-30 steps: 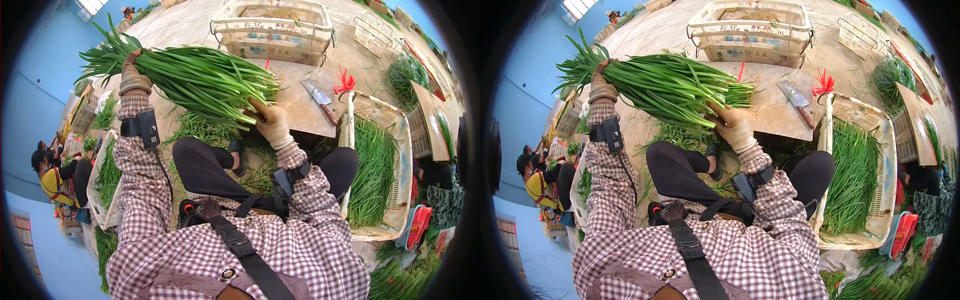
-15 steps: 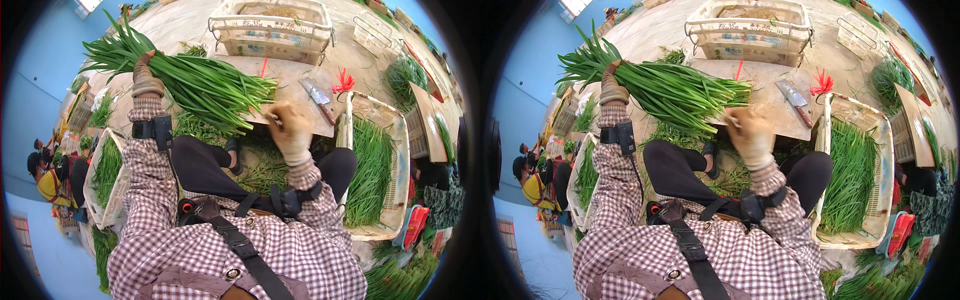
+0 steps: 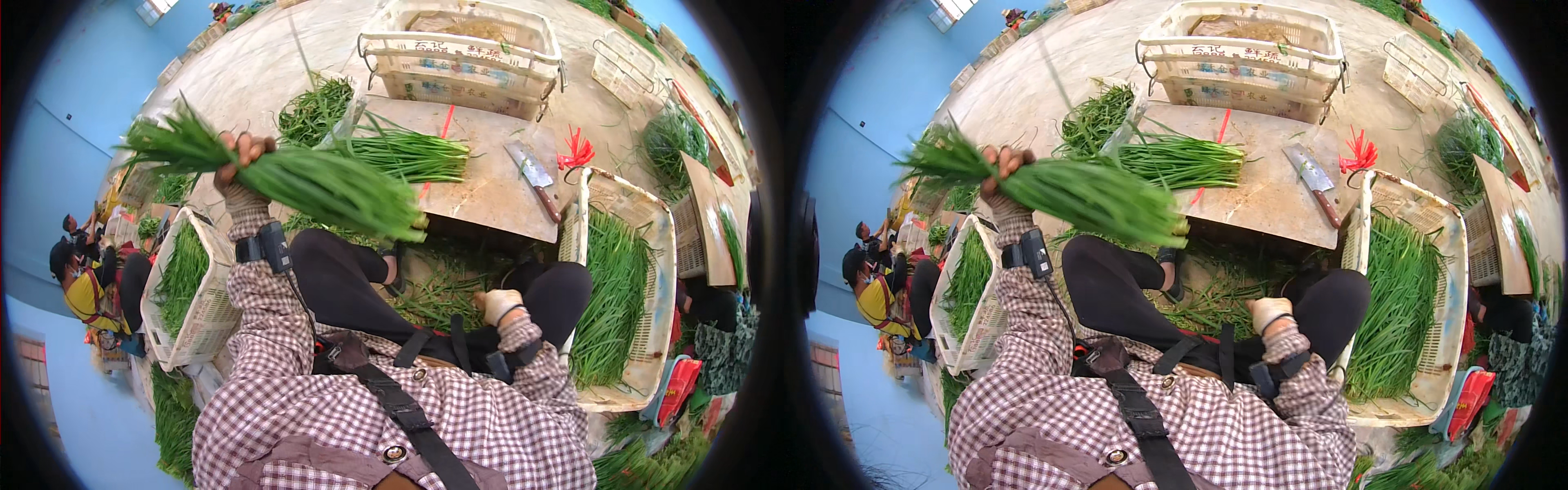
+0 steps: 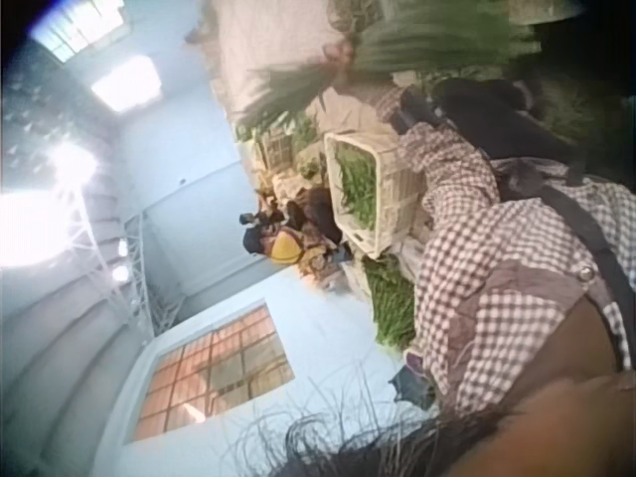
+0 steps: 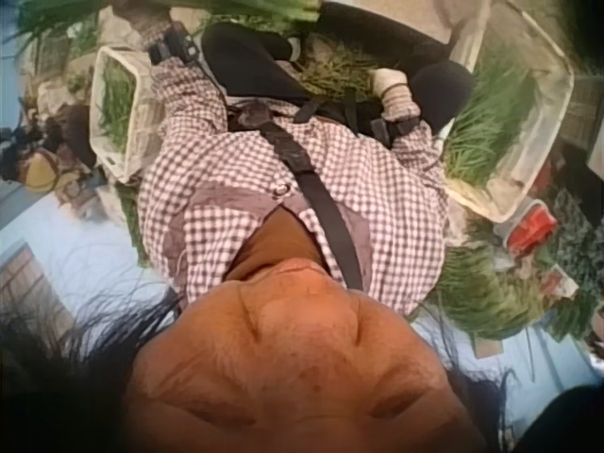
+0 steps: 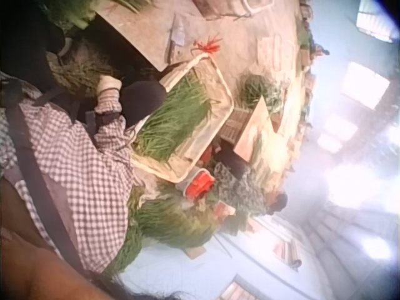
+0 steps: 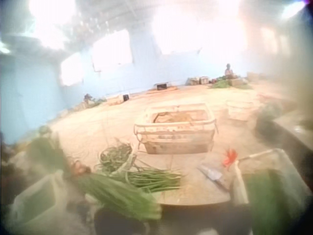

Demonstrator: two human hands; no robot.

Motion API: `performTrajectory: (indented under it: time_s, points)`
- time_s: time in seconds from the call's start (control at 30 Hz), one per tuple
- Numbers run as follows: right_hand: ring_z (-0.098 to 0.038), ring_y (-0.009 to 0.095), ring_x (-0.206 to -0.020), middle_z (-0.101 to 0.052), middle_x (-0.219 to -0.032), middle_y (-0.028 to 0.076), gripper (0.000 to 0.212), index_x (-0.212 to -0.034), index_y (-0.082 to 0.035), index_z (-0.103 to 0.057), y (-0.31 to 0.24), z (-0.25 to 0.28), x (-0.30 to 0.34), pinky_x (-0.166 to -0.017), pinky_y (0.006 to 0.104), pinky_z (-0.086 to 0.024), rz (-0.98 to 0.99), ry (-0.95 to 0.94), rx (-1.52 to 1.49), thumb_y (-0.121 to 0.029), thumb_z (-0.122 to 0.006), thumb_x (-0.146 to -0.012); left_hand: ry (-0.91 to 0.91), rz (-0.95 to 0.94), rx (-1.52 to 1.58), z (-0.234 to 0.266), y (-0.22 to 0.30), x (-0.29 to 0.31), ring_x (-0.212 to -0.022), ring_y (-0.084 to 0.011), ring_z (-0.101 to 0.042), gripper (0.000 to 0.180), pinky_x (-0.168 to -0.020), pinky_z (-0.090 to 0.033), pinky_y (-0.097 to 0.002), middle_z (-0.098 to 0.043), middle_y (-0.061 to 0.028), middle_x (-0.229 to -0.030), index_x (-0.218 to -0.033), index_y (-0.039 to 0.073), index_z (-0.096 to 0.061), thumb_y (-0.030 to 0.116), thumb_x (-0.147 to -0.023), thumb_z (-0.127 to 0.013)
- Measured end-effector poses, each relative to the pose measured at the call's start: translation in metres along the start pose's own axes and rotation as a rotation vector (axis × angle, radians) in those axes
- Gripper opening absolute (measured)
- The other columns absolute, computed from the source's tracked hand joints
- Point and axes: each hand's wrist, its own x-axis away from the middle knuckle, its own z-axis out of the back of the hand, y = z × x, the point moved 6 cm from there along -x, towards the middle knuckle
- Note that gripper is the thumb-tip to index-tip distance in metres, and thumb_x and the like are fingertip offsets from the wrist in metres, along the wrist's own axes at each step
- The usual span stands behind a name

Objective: The person sorts, bundles, and trims green leafy stalks by hand at a workbench, using red ties to secure the bundles and a large knife to trim the ends before placing them into bins.

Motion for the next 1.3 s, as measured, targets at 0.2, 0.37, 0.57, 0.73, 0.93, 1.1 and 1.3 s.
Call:
performTrajectory:
  time_s: [0.2,0.37,0.57,0.73,0.93,1.1,1.3]
  points:
    - [-0.060,0.029,-0.088,-0.062,-0.099,0.011,0.043,-0.108,-0.008,-0.059,-0.005,0.133,0.008,-0.075,0.0373,-0.048,0.103,0.694,-0.583,-0.027,-0.071,-0.072,-0.348,-0.012,0.209,-0.047,0.024,0.023,-0.069,-0.0132,-0.057,0.019,-0.078,-0.039,-0.0273,-0.058,-0.0002,-0.060,-0.079,0.013,-0.048,0.025,-0.094,-0.045]
    - [-0.047,0.030,-0.116,-0.049,-0.124,0.020,0.069,-0.123,0.000,-0.049,-0.058,0.146,-0.011,-0.098,0.0354,-0.038,0.437,0.395,-1.010,-0.034,-0.074,-0.069,-0.411,-0.192,0.263,-0.056,0.024,0.048,-0.067,-0.0110,-0.063,0.009,-0.068,-0.039,-0.0238,-0.064,0.0006,-0.065,-0.082,0.014,-0.051,0.019,-0.090,-0.052]
    - [-0.050,0.031,-0.109,-0.054,-0.114,0.018,0.061,-0.113,-0.002,-0.056,-0.135,0.185,-0.025,-0.093,0.0394,-0.039,0.638,0.491,-1.131,-0.036,-0.075,-0.066,-0.490,-0.103,0.207,-0.081,0.026,0.044,-0.067,-0.0097,-0.062,0.008,-0.069,-0.042,-0.0244,-0.064,0.0008,-0.067,-0.080,0.015,-0.052,0.010,-0.086,-0.057]
    - [-0.055,0.022,-0.097,-0.058,-0.101,0.012,0.020,-0.094,0.000,-0.059,-0.130,0.176,-0.032,-0.082,0.0304,-0.044,0.651,0.669,-1.457,0.001,-0.062,-0.075,-0.432,0.014,0.205,-0.079,0.014,0.041,-0.070,-0.0105,-0.063,0.012,-0.081,-0.043,-0.0272,-0.066,0.0016,-0.070,-0.077,0.016,-0.053,0.007,-0.085,-0.057]
    - [-0.034,0.006,-0.045,-0.039,-0.058,-0.003,0.014,-0.093,-0.005,-0.052,-0.076,0.119,-0.042,-0.041,0.0215,-0.027,0.213,0.530,-2.350,-0.018,-0.046,-0.093,-0.173,-0.130,0.186,-0.063,0.030,0.061,-0.077,-0.0118,-0.063,0.009,-0.086,-0.042,-0.0296,-0.064,0.0031,-0.071,-0.079,0.015,-0.055,0.011,-0.086,-0.056]
    - [-0.051,0.017,-0.056,-0.053,-0.064,0.005,0.021,-0.087,-0.004,-0.053,0.008,-0.005,-0.065,-0.050,0.0306,-0.041,-0.188,0.652,-1.358,-0.025,-0.051,-0.089,-0.257,-0.271,0.362,-0.070,0.060,0.062,-0.078,-0.0138,-0.064,0.004,-0.083,-0.046,-0.0285,-0.063,0.0020,-0.074,-0.084,0.013,-0.053,0.011,-0.086,-0.055]
    - [-0.056,0.028,-0.104,-0.056,-0.115,0.012,0.051,-0.112,-0.009,-0.059,-0.022,0.044,-0.051,-0.085,0.0362,-0.046,-0.062,0.377,-0.600,-0.039,-0.069,-0.072,-0.573,-0.306,0.390,-0.092,0.073,0.056,-0.077,-0.0128,-0.064,0.007,-0.077,-0.049,-0.0238,-0.066,-0.0025,-0.078,-0.084,0.011,-0.056,0.005,-0.085,-0.054]
